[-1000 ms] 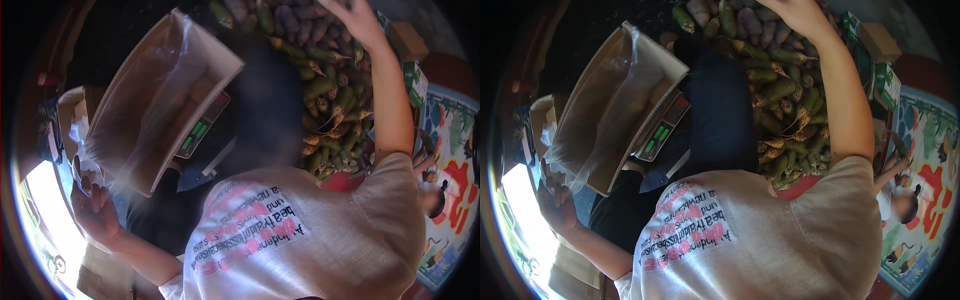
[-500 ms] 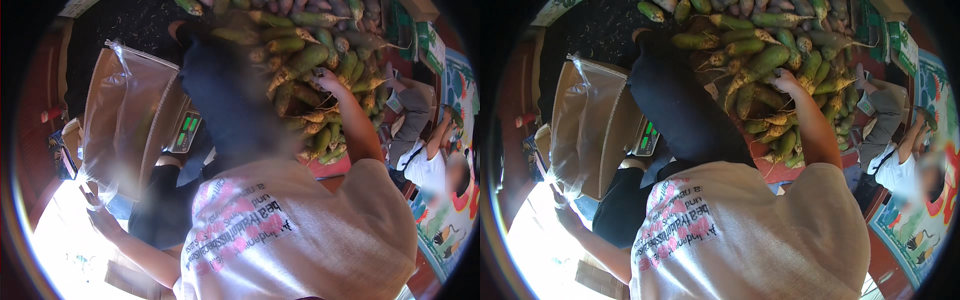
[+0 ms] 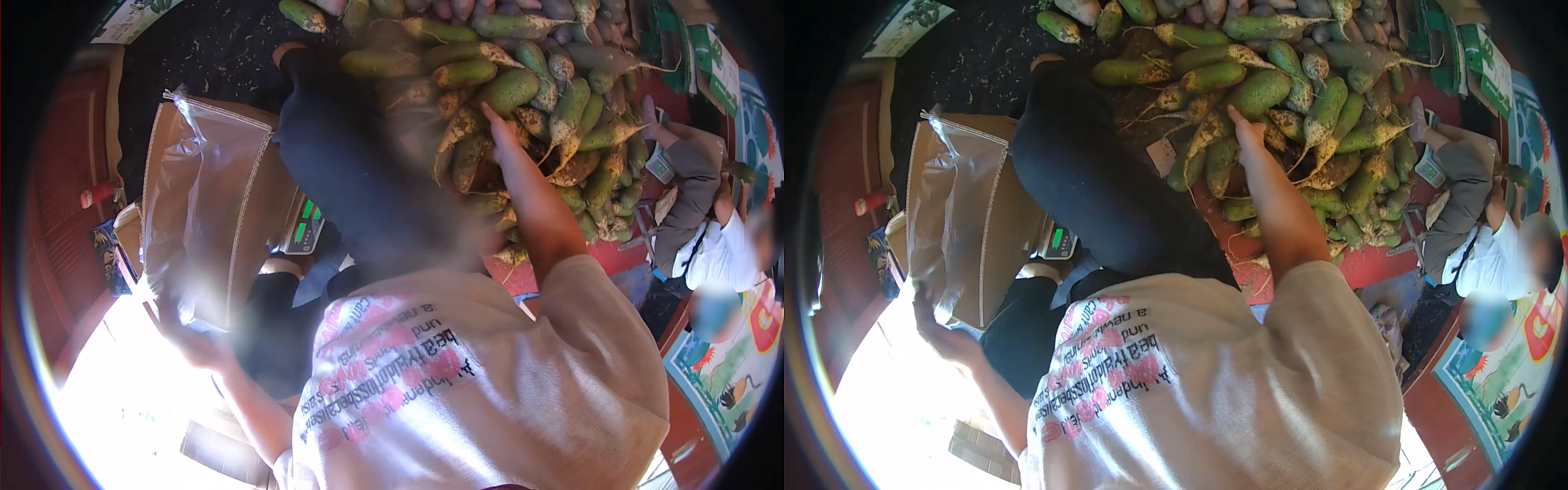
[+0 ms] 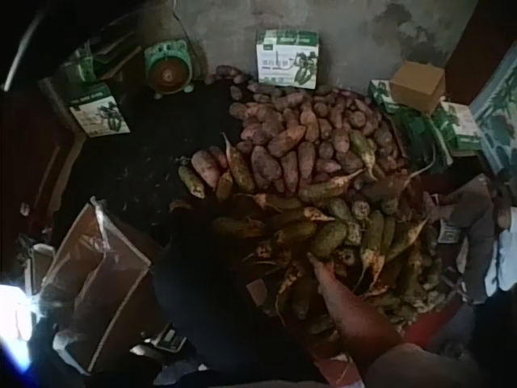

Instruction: The recorder packs radishes or similar root vegetables into plastic bags and then into cardboard boxes for shipping.

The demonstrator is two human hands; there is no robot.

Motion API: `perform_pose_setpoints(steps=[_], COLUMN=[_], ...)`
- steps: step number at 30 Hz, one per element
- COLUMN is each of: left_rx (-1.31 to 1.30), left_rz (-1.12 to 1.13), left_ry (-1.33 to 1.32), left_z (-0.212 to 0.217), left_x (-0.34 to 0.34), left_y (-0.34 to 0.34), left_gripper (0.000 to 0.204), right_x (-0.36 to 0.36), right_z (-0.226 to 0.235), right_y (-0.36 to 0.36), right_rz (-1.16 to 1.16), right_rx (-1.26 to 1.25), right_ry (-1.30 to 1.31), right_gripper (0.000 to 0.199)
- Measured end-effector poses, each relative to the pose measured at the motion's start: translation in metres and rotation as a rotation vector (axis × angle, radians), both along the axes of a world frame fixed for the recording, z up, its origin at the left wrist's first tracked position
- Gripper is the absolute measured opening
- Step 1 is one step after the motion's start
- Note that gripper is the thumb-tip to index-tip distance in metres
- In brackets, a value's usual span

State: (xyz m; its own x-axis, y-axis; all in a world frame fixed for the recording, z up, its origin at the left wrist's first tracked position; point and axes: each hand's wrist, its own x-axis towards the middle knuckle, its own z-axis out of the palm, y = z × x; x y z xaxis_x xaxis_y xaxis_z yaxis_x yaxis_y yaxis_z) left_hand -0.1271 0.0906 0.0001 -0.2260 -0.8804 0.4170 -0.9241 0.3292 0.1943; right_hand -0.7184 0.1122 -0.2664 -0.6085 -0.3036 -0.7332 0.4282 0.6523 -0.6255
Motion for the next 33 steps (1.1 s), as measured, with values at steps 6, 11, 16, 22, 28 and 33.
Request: perform_pose_setpoints(steps=[6,11,16,22,28,33], left_rx=[0.097,0.105,0.068,0.057,-0.038,0.116], left_rz=[-0.095,-0.089,-0.140,-0.182,-0.299,-0.534], left_ry=[0.038,0.080,0.150,0.215,0.271,0.438], left_z=[0.002,0.000,0.007,0.009,0.038,0.083], left_x=[-0.056,-0.053,-0.074,-0.076,-0.111,-0.239], left_y=[0.020,0.025,0.013,0.001,-0.045,-0.100], left_gripper=[0.030,0.031,0.026,0.034,0.032,0.026], right_x=[-0.003,-0.028,-0.036,-0.027,-0.058,-0.082], right_z=[-0.021,-0.045,-0.056,-0.026,0.103,0.202], right_y=[-0.069,-0.072,-0.055,-0.021,-0.031,-0.020], right_rz=[-0.348,-0.555,-0.406,-0.127,0.045,0.368], right_rx=[0.308,0.182,0.256,-0.241,-0.607,-0.661], right_ry=[0.147,0.115,0.158,0.153,-0.086,-0.122], right_gripper=[0.106,0.106,0.116,0.098,0.067,0.068])
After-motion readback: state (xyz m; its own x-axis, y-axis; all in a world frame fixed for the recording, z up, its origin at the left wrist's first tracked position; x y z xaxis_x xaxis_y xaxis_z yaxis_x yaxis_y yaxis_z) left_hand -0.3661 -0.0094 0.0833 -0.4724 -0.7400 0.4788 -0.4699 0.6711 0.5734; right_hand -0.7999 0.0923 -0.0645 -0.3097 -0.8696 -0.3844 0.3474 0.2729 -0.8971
